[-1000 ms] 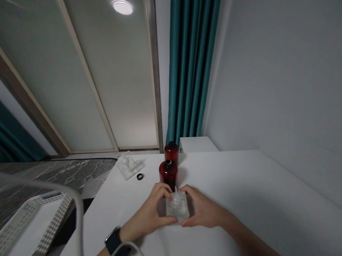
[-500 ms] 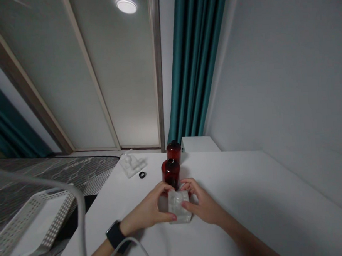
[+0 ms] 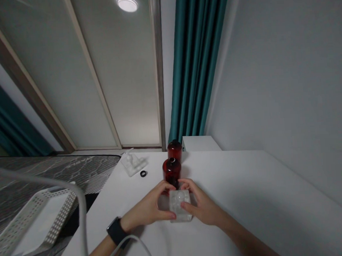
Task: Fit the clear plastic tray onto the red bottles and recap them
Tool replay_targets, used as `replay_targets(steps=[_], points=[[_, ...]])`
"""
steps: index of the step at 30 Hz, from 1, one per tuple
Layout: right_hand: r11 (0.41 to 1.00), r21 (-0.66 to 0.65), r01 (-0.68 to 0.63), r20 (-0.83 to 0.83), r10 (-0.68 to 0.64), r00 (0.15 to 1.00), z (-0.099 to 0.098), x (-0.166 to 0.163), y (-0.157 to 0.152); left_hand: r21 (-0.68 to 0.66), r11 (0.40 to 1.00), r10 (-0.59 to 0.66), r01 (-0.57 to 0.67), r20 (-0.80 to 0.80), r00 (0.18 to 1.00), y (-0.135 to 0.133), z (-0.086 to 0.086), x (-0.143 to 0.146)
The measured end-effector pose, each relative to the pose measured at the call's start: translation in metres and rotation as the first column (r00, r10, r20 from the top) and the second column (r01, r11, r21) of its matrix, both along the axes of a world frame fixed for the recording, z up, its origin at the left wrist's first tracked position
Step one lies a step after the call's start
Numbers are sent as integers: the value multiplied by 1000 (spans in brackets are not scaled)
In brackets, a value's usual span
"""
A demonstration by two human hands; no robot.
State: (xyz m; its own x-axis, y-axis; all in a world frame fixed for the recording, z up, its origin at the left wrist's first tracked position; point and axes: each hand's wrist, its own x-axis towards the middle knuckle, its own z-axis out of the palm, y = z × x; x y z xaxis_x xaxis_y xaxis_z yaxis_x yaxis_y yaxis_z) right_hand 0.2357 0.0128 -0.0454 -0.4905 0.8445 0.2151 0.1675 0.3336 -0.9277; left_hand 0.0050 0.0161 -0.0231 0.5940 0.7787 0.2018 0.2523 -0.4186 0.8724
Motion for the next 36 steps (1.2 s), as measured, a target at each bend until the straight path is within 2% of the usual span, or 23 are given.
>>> replay_targets(steps=[8, 14, 22, 27, 36], points=[[997, 58, -42, -2, 42, 999, -4, 6, 1, 9, 1000, 13, -13, -19, 1000, 1, -2, 0], [1000, 23, 12, -2, -12, 1000, -4, 0, -2, 12, 1000, -3, 3, -4, 1000, 1, -3, -1], [997, 77, -20, -39, 23, 999, -5, 5, -1, 24, 1000, -12, 11, 15, 1000, 2, -3, -1], [999, 43, 16, -19, -15, 1000, -3, 1, -3, 25, 1000, -9, 9, 16, 1000, 1, -2, -1], [998, 63, 2, -36, 0, 999, -3, 3, -1, 32, 999, -3, 3, 6, 1000, 1, -4, -2]])
